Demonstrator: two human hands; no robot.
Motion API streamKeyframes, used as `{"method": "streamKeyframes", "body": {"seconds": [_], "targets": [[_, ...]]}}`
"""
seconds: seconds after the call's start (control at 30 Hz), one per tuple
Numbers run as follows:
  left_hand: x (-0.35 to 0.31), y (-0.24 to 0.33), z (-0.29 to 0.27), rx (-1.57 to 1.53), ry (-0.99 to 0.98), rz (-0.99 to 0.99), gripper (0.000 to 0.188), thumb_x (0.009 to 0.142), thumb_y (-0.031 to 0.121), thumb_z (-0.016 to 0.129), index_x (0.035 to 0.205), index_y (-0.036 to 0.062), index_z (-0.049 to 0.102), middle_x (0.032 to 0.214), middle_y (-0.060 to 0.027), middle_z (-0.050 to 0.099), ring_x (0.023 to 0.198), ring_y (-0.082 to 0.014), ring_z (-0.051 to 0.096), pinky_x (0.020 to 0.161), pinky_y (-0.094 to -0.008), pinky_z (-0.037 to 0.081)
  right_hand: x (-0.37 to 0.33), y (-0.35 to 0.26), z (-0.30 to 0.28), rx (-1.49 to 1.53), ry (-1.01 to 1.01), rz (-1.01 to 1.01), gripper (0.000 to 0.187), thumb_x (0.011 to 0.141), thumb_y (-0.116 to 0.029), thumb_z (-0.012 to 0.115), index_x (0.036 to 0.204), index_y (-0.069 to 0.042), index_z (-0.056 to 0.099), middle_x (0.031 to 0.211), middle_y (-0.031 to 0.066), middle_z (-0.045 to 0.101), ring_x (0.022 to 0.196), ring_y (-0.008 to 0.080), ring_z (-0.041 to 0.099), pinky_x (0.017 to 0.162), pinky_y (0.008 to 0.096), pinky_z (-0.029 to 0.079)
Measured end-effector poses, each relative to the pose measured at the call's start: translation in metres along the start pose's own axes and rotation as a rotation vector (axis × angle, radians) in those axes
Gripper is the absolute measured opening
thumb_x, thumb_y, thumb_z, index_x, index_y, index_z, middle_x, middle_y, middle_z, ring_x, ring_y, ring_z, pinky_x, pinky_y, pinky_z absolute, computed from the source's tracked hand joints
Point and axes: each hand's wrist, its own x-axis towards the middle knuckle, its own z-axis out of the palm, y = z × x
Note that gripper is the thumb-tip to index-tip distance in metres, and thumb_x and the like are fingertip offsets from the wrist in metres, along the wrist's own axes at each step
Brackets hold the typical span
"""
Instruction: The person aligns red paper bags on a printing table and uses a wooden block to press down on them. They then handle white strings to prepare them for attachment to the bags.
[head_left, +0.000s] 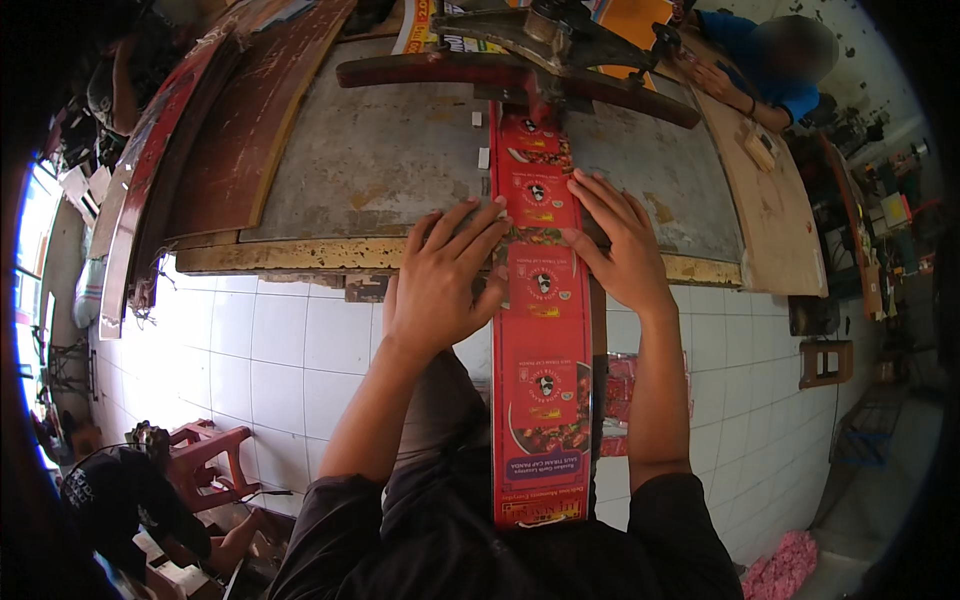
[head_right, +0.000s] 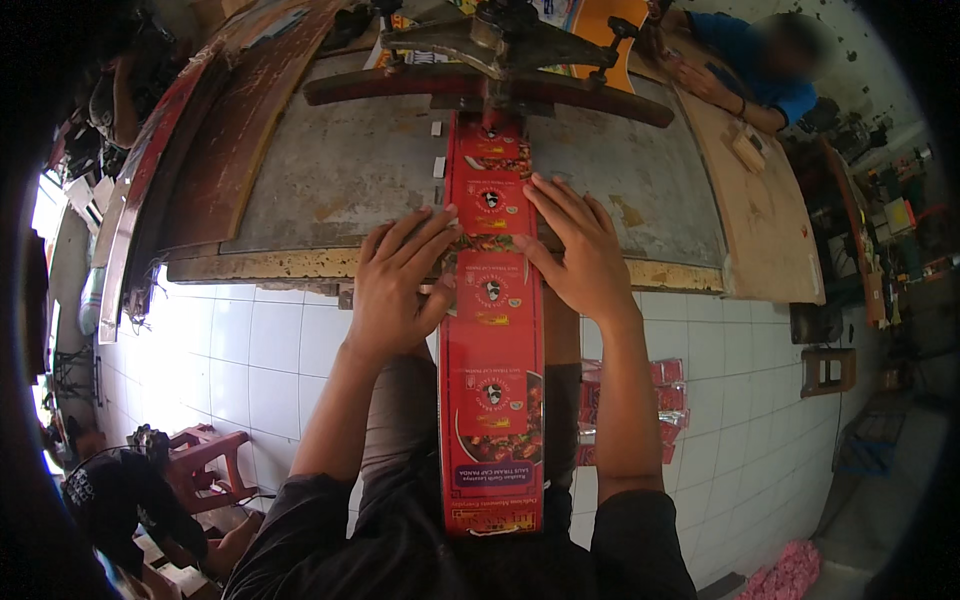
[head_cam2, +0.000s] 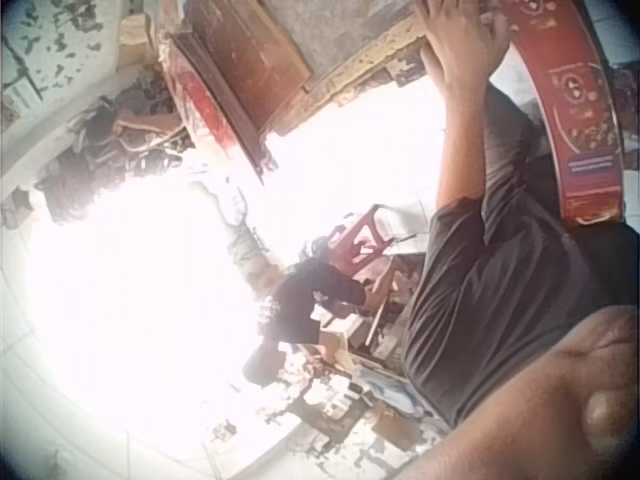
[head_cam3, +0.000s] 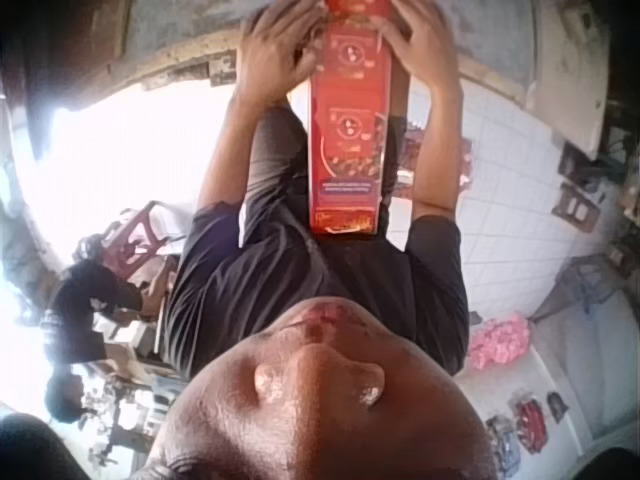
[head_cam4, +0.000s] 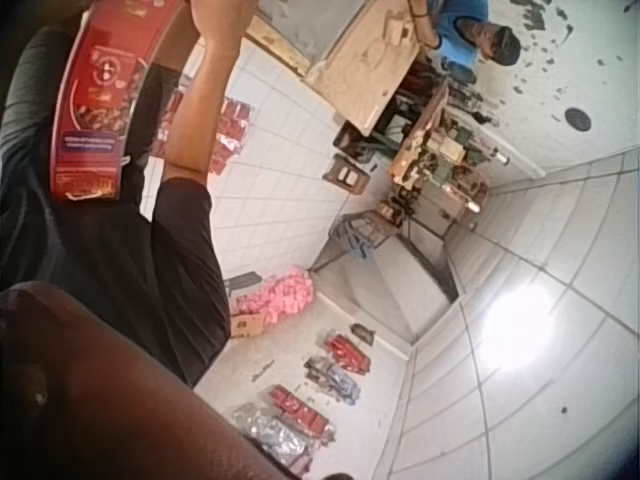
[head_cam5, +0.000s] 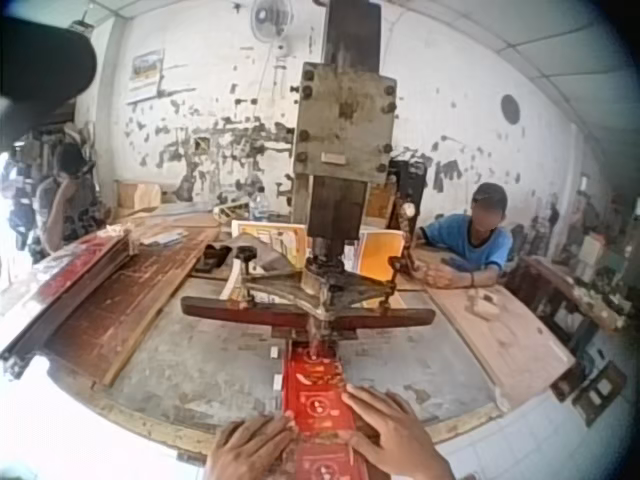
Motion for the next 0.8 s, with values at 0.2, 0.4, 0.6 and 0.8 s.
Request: {"method": "streamKeyframes", "body": {"seconds": [0.2, 0.4, 0.6, 0.8], "targets": [[-0.0004, 0.0002, 0.0001, -0.003, -0.001, -0.002, 0.056, 0.084, 0.02, 0.065, 0.139, 0.0072, 0.068, 0.155, -0.0068, 0.062, 0.143, -0.0334, 0.054, 0.119, -0.0535, 0.037, -0.0003, -0.0001, -0.0003, 0.004, 0.0, -0.002, 0.063, 0.104, -0.048, 0.067, 0.156, -0.014, 0.056, 0.164, 0.0035, 0.051, 0.156, 0.0224, 0.042, 0.129, 0.0501, 0.03], [0.0001, 0.0001, 0.0005, -0.006, 0.0, -0.001, 0.056, 0.084, 0.02, 0.065, 0.139, 0.0075, 0.068, 0.155, -0.0068, 0.062, 0.143, -0.0336, 0.054, 0.119, -0.0537, 0.037, -0.0005, -0.0002, -0.0011, 0.013, 0.005, -0.008, 0.063, 0.103, -0.047, 0.068, 0.156, -0.013, 0.056, 0.164, 0.0039, 0.052, 0.156, 0.023, 0.042, 0.129, 0.0504, 0.03], [0.0001, 0.0003, 0.0, -0.004, -0.001, 0.003, 0.056, 0.085, 0.019, 0.065, 0.139, 0.0075, 0.068, 0.155, -0.0071, 0.062, 0.143, -0.0335, 0.054, 0.119, -0.0535, 0.037, -0.0003, 0.0, -0.0008, 0.017, 0.005, -0.006, 0.064, 0.103, -0.048, 0.068, 0.156, -0.013, 0.056, 0.164, 0.0039, 0.052, 0.156, 0.023, 0.042, 0.129, 0.0506, 0.03], [-0.0003, -0.0001, 0.0006, -0.001, -0.008, 0.004, 0.055, 0.086, 0.02, 0.065, 0.139, 0.0067, 0.068, 0.155, -0.0075, 0.062, 0.144, -0.0336, 0.054, 0.119, -0.0532, 0.037, -0.0005, 0.0011, -0.0008, 0.011, 0.0, 0.002, 0.064, 0.103, -0.048, 0.068, 0.156, -0.014, 0.056, 0.164, 0.0035, 0.051, 0.156, 0.0227, 0.041, 0.129, 0.0506, 0.03]]}}
